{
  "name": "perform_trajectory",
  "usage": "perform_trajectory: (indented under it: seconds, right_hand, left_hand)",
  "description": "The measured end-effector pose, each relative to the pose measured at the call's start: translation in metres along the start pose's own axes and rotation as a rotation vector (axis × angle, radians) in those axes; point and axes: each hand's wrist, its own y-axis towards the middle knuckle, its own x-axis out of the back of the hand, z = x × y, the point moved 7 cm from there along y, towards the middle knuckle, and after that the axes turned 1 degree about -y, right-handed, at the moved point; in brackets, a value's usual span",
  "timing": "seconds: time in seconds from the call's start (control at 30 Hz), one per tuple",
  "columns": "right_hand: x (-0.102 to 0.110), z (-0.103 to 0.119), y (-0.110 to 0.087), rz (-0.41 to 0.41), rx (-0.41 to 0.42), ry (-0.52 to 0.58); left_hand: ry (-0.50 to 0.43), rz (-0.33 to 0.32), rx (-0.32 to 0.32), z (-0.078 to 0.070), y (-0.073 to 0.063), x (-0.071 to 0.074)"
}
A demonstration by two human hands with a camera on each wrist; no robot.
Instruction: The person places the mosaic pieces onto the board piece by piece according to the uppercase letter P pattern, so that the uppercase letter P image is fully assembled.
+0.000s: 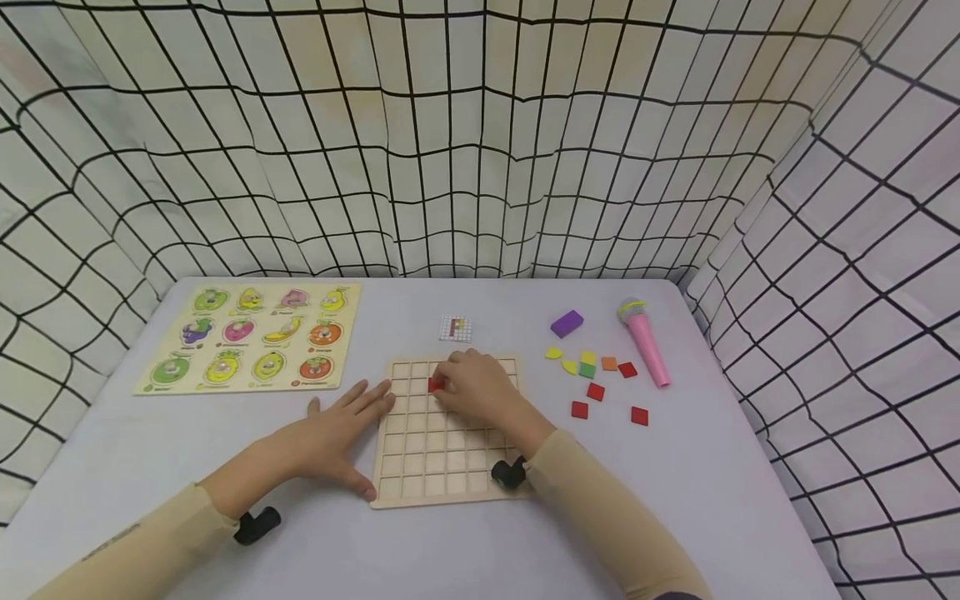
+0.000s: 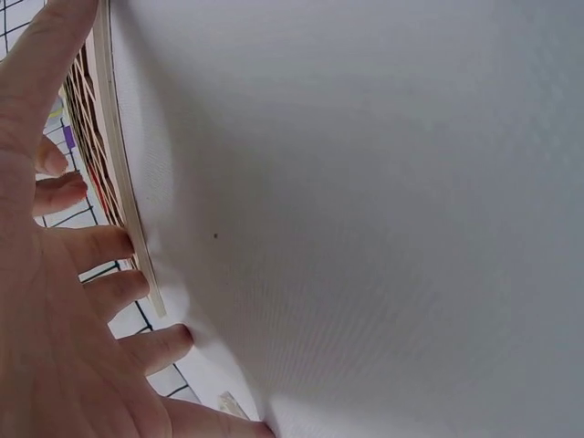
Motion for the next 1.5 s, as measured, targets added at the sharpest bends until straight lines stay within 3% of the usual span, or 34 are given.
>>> perform_trajectory:
  seconds: [0.33,0.6,1.03,1.3,1.5]
  right_hand:
    - [0.016,-0.018,-0.041,0.016,-0.081,0.043]
    - [0.029,-0.051,-0.082,0.002,-0.122,0.0]
    - [0.035,-0.103,-0.152,0.02,-0.274,-0.054]
    - [0.036,-0.126,-0.176,0.029,-0.323,-0.068]
    - [0.035,-0.133,-0.178,-0.005,-0.348,-0.029]
  left_hand:
    - [-0.022,-0.011,-0.017,-0.001,-0.001,-0.001]
    - [-0.023,-0.019,-0.013,-0.001,-0.003,0.001]
    - [-0.016,-0.023,-0.021,-0.002,-0.005,0.003]
    - [-0.018,-0.012,-0.016,0.001,-0.003,0.001]
    - [-0.023,-0.009,-0.01,0.002,-0.002,0.0]
